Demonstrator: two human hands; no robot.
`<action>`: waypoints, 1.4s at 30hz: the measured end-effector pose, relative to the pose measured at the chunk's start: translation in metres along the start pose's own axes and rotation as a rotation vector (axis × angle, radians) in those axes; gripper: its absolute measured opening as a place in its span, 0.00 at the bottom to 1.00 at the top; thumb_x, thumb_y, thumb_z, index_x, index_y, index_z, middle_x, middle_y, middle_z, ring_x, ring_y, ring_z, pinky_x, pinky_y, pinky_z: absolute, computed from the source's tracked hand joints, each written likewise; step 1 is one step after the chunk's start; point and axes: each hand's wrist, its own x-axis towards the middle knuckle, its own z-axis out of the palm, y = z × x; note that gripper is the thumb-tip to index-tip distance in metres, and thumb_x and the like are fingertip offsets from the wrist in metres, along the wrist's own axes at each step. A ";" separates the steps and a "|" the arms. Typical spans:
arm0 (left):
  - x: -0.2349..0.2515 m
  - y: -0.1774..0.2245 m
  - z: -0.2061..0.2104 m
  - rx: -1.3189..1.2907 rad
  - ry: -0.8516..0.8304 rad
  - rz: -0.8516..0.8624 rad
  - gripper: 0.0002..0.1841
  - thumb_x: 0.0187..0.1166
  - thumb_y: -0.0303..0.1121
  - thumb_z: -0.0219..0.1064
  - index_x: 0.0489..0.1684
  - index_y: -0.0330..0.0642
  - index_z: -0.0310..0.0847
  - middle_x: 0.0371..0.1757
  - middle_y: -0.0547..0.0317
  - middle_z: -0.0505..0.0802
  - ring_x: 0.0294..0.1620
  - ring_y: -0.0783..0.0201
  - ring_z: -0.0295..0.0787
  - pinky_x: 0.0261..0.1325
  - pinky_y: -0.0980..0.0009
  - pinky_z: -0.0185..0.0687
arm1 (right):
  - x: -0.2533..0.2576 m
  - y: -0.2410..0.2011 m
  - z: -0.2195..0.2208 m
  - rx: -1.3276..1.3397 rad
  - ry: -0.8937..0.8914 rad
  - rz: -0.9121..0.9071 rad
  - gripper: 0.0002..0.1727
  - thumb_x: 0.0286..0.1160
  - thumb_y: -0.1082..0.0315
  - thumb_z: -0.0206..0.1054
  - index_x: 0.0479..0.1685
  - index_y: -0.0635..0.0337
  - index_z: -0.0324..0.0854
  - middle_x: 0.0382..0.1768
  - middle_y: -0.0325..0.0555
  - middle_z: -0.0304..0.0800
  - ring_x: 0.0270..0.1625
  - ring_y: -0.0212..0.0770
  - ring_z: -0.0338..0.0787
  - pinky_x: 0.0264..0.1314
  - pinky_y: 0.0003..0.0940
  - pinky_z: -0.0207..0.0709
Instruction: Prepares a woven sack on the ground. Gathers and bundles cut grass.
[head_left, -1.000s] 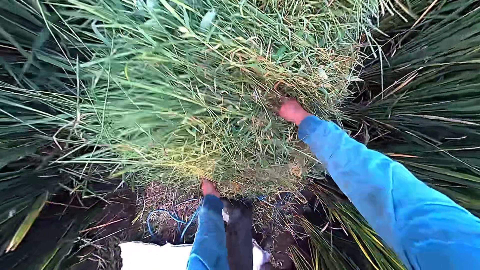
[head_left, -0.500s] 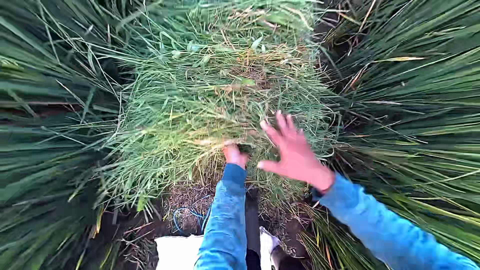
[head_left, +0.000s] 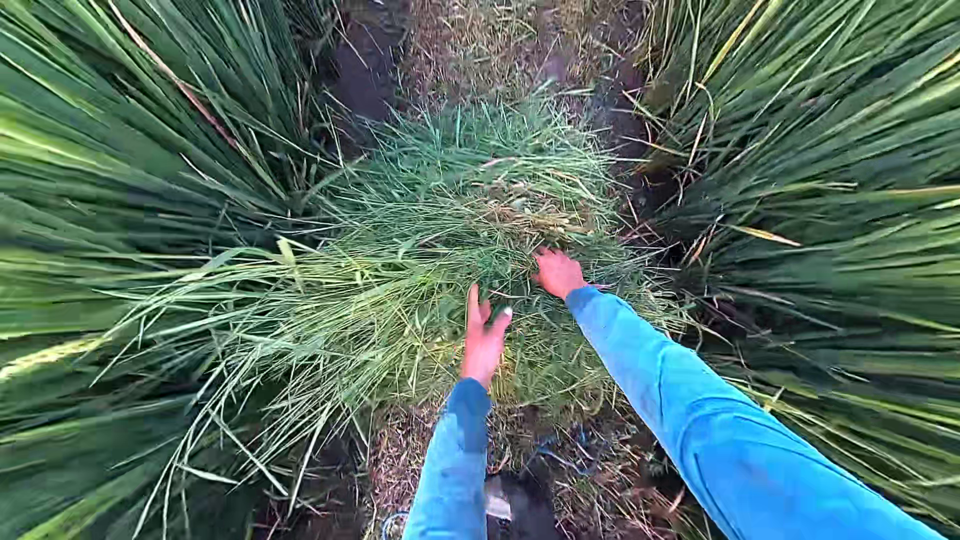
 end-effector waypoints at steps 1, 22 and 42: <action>0.001 0.001 0.001 0.026 -0.004 0.027 0.46 0.83 0.37 0.67 0.98 0.55 0.36 0.90 0.40 0.66 0.87 0.46 0.69 0.74 0.44 0.78 | 0.010 0.000 -0.005 -0.001 -0.030 0.025 0.33 0.77 0.59 0.73 0.85 0.48 0.73 0.85 0.54 0.72 0.81 0.73 0.73 0.63 0.84 0.72; 0.223 0.065 0.042 0.731 0.206 -0.669 0.43 0.81 0.63 0.63 0.89 0.43 0.60 0.70 0.34 0.87 0.67 0.36 0.88 0.67 0.38 0.83 | 0.247 -0.149 -0.184 0.057 -0.095 -0.420 0.18 0.88 0.52 0.59 0.58 0.54 0.86 0.44 0.59 0.93 0.51 0.64 0.93 0.48 0.68 0.82; 0.236 -0.009 0.024 0.596 0.319 -0.415 0.40 0.82 0.52 0.68 0.88 0.34 0.64 0.79 0.31 0.80 0.73 0.35 0.84 0.72 0.40 0.79 | 0.369 -0.053 -0.071 0.139 -0.566 -0.043 0.31 0.96 0.53 0.49 0.74 0.77 0.75 0.77 0.75 0.75 0.83 0.69 0.71 0.86 0.68 0.55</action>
